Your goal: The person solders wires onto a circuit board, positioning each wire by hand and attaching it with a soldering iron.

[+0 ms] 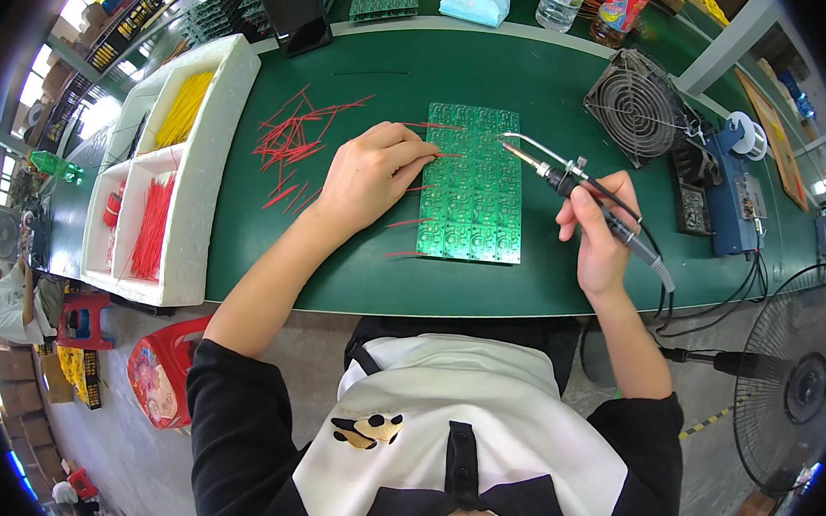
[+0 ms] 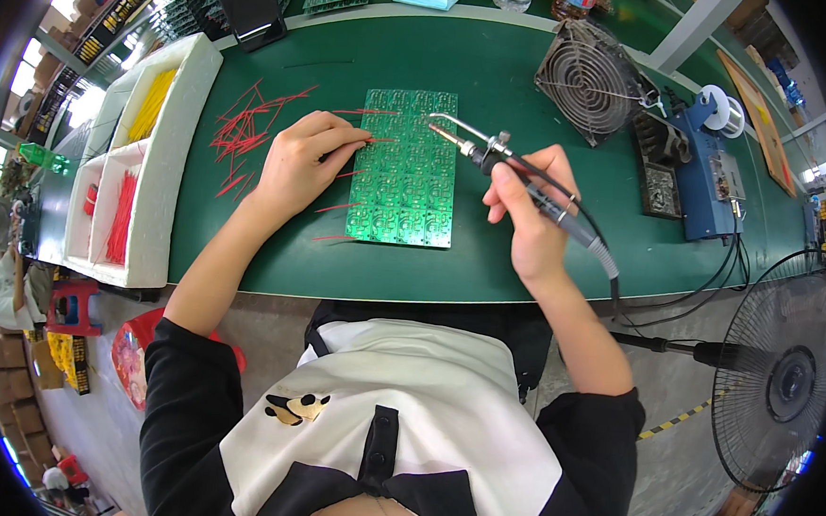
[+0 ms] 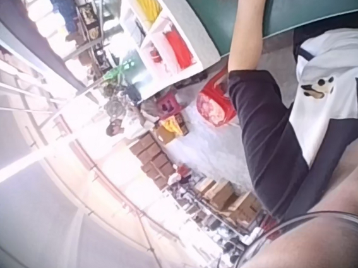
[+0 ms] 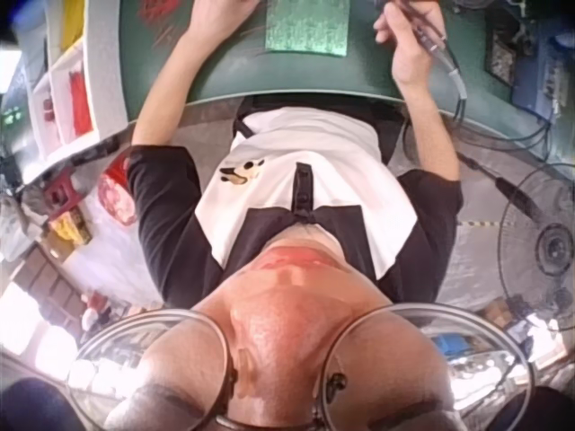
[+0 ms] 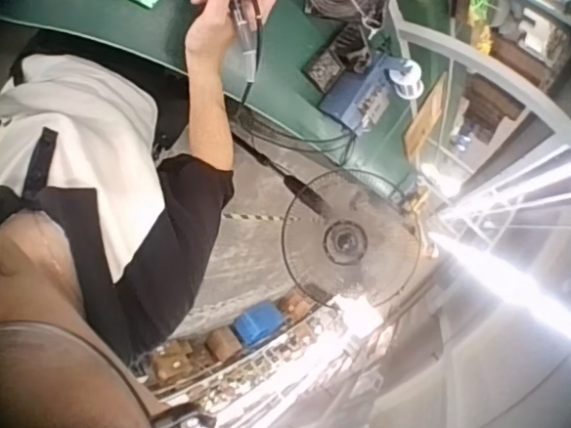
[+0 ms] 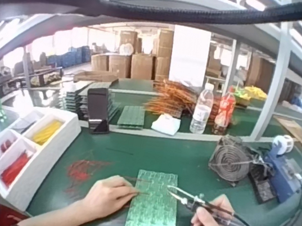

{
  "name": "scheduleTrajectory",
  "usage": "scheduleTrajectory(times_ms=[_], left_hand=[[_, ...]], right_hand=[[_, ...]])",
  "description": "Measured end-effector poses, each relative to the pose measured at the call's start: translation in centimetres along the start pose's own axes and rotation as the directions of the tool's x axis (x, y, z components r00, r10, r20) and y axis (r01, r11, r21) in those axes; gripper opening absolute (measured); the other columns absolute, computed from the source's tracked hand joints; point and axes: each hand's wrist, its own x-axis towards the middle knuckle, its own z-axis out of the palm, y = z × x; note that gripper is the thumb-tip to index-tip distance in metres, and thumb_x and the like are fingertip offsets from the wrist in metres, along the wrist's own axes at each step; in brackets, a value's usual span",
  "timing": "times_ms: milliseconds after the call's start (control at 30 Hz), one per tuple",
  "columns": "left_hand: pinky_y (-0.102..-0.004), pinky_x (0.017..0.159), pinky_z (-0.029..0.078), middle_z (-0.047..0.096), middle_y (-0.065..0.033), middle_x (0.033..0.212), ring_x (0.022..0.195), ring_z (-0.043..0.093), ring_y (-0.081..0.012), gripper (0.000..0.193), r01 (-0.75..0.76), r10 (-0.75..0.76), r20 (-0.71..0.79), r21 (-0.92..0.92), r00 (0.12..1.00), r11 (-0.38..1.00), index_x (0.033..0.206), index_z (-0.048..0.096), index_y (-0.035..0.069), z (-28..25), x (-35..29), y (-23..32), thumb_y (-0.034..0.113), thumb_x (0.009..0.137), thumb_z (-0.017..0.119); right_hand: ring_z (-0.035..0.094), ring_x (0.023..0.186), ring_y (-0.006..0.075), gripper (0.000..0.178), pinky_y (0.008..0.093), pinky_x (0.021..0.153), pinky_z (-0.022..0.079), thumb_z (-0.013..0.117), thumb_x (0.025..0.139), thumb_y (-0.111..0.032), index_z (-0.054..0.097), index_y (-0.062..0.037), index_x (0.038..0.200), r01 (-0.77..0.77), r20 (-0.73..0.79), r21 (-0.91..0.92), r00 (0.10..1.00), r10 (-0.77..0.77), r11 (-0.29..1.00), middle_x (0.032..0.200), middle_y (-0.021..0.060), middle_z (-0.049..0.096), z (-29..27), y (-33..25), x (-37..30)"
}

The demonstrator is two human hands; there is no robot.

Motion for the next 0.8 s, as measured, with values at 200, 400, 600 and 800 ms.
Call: scheduleTrajectory(times_ms=[200,400,600,800], left_hand=[[-0.0299,0.061,0.049,0.064,-0.0092,0.08,0.069,0.061,-0.0224,0.014,0.036,-0.026,0.148,-0.067,0.989,0.997,0.088,0.068,0.002,-2.9,0.6,-0.7,0.001,0.074,0.066],[-0.0253,0.058,0.048,0.065,-0.0073,0.075,0.066,0.062,-0.0162,0.007,0.15,-0.114,0.208,-0.167,0.972,0.974,0.082,0.066,0.0,-4.5,1.3,1.8,0.004,0.075,0.066],[-0.0308,0.056,0.046,0.057,-0.0083,0.074,0.062,0.057,-0.0235,0.005,0.037,-0.006,0.251,-0.119,0.968,0.992,0.082,0.062,0.003,-2.1,0.2,2.7,0.006,0.079,0.064],[-0.0287,0.055,0.047,0.057,-0.006,0.076,0.063,0.058,-0.019,0.006,0.059,-0.032,0.178,-0.152,0.983,0.987,0.084,0.063,0.003,-1.5,-0.8,2.5,0.003,0.078,0.064]], right_hand=[[0.057,0.055,0.0111,0.02,0.0211,0.05,0.046,0.065,0.083,-0.009,0.047,-0.0008,0.087,-0.081,-0.134,0.023,0.988,0.083,0.996,0.071,0.011,0.061,2.7,-0.1,-3.1],[0.059,0.056,0.0112,0.021,0.0215,0.052,0.048,0.066,0.082,-0.007,0.048,0.0001,0.09,-0.091,-0.198,0.04,0.975,0.097,0.995,0.072,0.011,0.062,3.0,0.2,-5.3],[0.058,0.055,0.0112,0.021,0.0215,0.052,0.048,0.066,0.082,-0.007,0.048,0.0007,0.091,-0.071,-0.217,0.057,0.973,0.082,0.996,0.072,0.0112,0.062,2.8,0.1,-5.7],[0.059,0.056,0.0112,0.021,0.0216,0.051,0.048,0.066,0.082,-0.007,0.048,0.0006,0.089,-0.115,-0.184,0.002,0.976,0.114,0.993,0.073,0.0117,0.062,3.3,-0.3,-5.9]])
